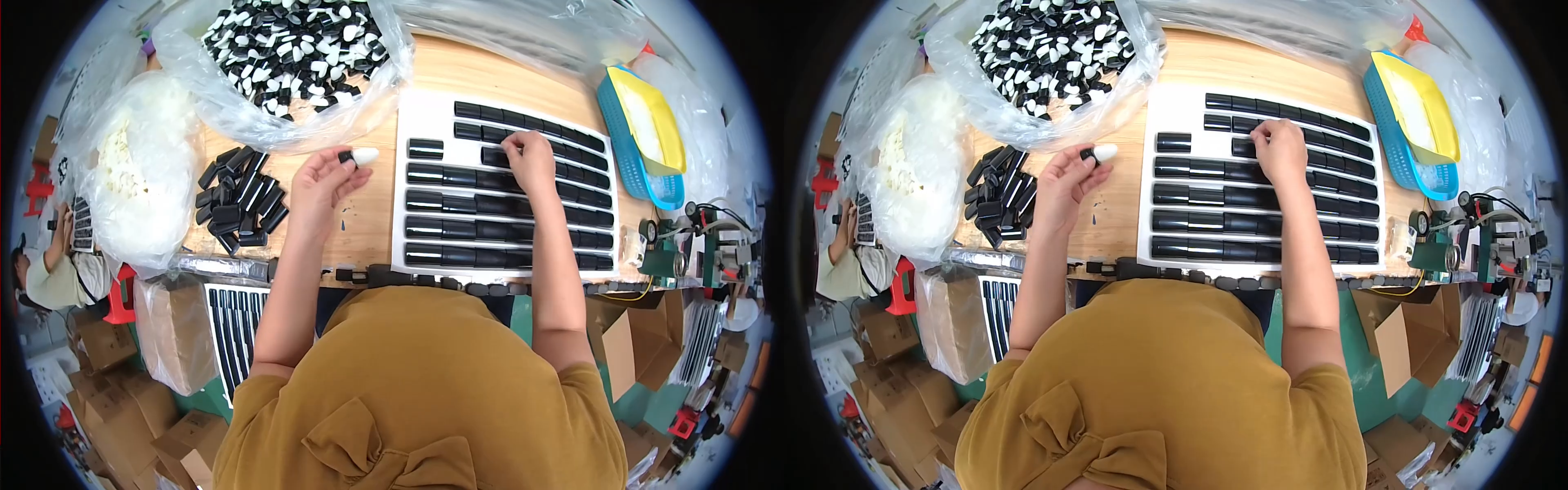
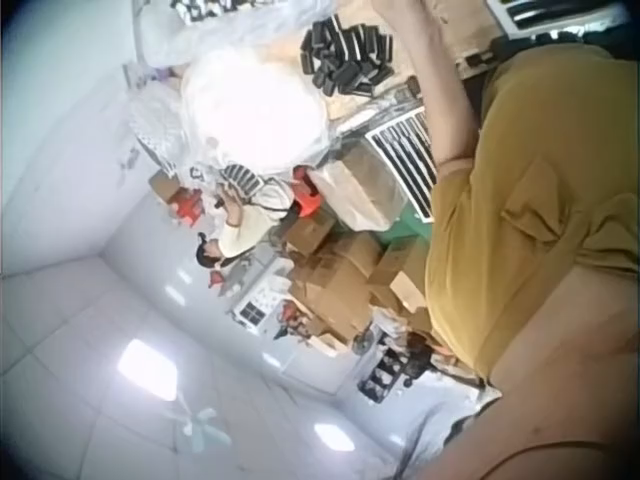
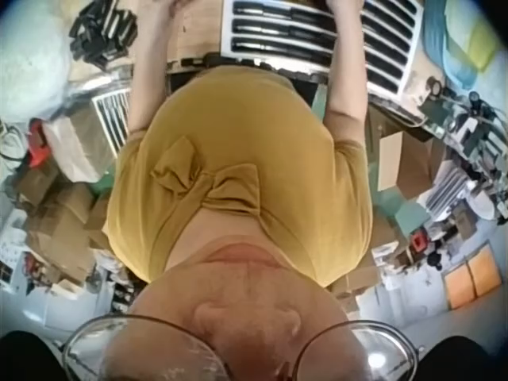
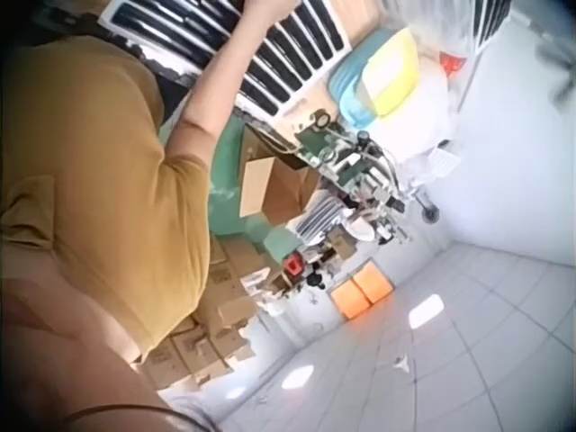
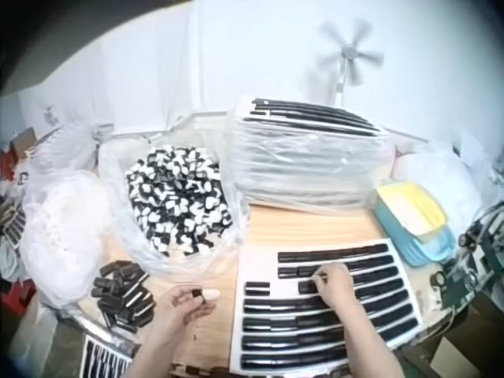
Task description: Manually assemble small plastic modules by inserting white internal components into black outer housings and organizing them on a grid tray.
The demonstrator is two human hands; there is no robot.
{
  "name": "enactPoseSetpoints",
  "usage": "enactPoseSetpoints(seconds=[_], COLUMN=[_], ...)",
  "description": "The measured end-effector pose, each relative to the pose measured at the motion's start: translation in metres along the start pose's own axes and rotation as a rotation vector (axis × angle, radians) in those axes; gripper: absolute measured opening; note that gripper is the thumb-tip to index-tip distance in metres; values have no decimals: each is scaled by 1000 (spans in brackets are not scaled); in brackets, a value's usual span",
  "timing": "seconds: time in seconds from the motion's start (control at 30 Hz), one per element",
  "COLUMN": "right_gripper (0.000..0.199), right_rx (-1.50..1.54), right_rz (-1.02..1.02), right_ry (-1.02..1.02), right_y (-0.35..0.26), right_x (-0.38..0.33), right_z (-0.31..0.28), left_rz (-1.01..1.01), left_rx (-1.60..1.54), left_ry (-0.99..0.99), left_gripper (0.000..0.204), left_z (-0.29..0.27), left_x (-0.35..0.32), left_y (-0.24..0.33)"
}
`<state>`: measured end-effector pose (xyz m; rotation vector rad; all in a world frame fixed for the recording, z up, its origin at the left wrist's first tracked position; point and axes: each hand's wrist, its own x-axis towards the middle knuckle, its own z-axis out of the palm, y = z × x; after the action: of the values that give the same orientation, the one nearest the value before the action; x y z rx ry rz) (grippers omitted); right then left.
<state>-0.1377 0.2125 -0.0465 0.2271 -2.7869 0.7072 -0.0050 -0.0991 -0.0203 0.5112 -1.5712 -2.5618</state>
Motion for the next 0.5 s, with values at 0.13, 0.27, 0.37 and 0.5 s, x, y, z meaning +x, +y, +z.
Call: enactPoseSetpoints(seconds=[0.13, 0.27, 0.37, 0.5], right_gripper=[22, 27, 31, 33], right_rx=[-54, -109, -116, -59], right_rz=[-197, -172, -197, -153], right_ry=[-265, -366, -440, -509], right_y=[4, 5, 10, 6], right_x=[-9, -2, 6, 11], right_z=[-7, -13, -12, -14], left_rz=[-62, -60, -59, -66], left_rx=[43, 31, 27, 13], left_ry=[-53, -108, -124, -127], left_gripper=[23, 23, 24, 26], left_z=[10, 22, 24, 27], left_x=[-6, -9, -9, -10], left_y=[-17, -22, -25, -27])
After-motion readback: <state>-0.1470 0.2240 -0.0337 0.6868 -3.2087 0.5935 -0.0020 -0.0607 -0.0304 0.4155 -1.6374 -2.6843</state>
